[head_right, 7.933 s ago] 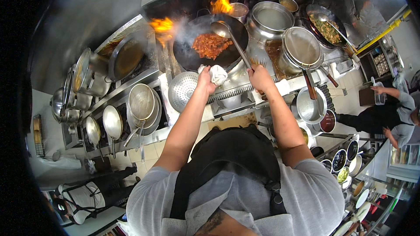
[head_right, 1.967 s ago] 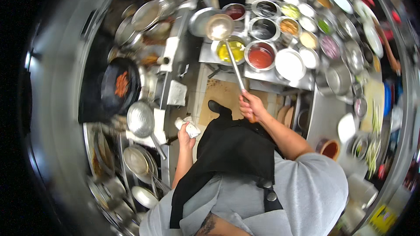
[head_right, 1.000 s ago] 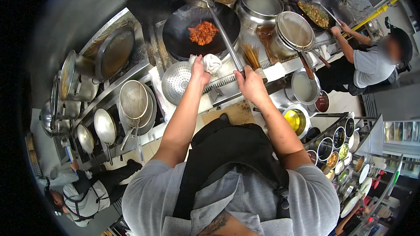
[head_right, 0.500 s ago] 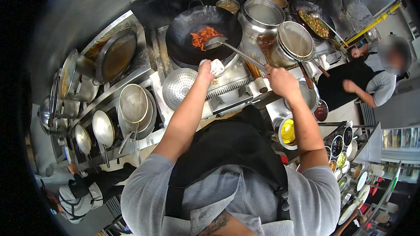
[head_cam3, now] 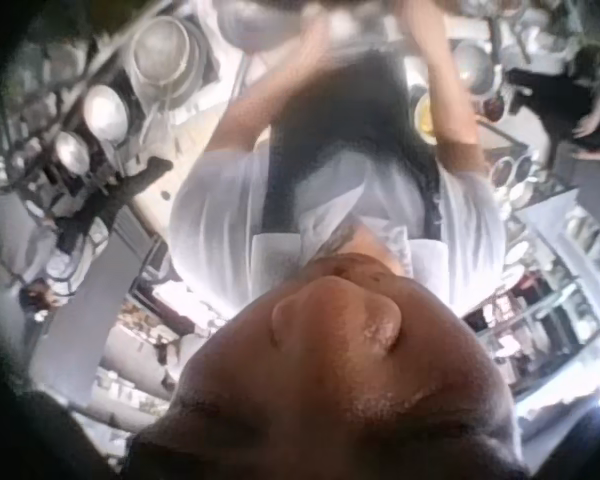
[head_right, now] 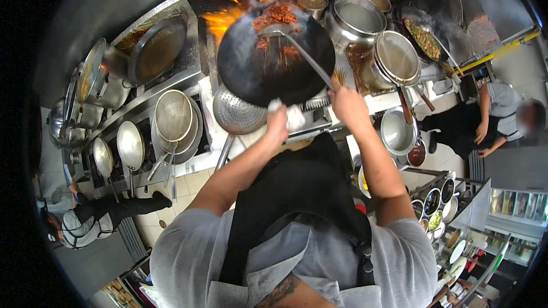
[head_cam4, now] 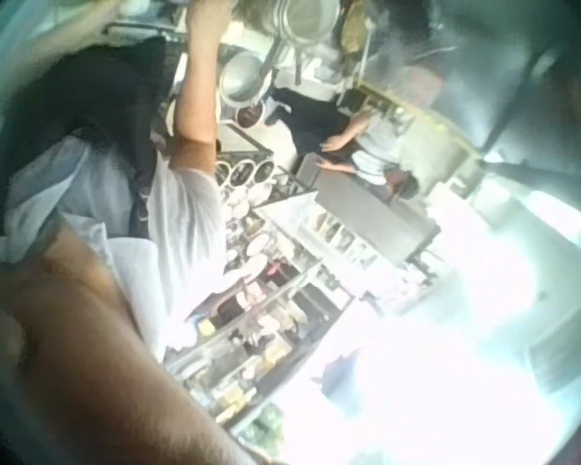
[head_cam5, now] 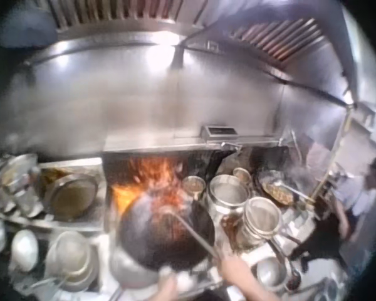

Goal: The person uses a ladle to pour sauce into a wok containing meat, then uses the ladle and quick tosses of the wok to stir and fry the meat over a large flame.

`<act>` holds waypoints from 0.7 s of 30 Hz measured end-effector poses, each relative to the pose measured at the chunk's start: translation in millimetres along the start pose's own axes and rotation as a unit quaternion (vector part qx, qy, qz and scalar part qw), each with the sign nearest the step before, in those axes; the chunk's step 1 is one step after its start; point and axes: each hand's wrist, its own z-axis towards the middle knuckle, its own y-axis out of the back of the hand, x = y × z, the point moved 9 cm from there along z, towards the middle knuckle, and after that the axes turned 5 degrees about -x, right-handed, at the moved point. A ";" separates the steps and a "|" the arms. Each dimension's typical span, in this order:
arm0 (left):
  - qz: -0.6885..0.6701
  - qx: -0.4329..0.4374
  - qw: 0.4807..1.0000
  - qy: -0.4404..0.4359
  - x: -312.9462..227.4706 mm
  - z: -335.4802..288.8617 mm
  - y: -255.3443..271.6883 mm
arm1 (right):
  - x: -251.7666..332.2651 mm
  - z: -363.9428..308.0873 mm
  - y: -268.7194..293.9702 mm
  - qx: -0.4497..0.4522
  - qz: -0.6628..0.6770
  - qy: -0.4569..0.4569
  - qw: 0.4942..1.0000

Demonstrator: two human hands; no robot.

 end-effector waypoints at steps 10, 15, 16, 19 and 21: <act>-0.091 -0.014 0.992 0.092 -30.5 43.1 -52.4 | -6.0 -44.2 64.8 0.080 -0.068 0.035 0.994; -0.056 -0.025 0.994 0.093 -31.8 49.3 -48.3 | -3.4 5.9 -10.1 0.043 -0.008 0.036 0.998; -0.008 -0.031 0.998 0.049 -21.4 40.8 -34.3 | -2.9 5.9 -15.1 0.046 -0.034 -0.012 0.998; 0.041 -0.030 0.998 -0.021 -19.3 -24.9 -11.0 | -4.4 -17.6 -4.0 0.019 0.019 -0.045 0.999; -0.006 -0.014 0.999 -0.036 -33.6 -26.7 -18.8 | -9.5 -32.8 10.3 0.014 0.015 -0.031 0.999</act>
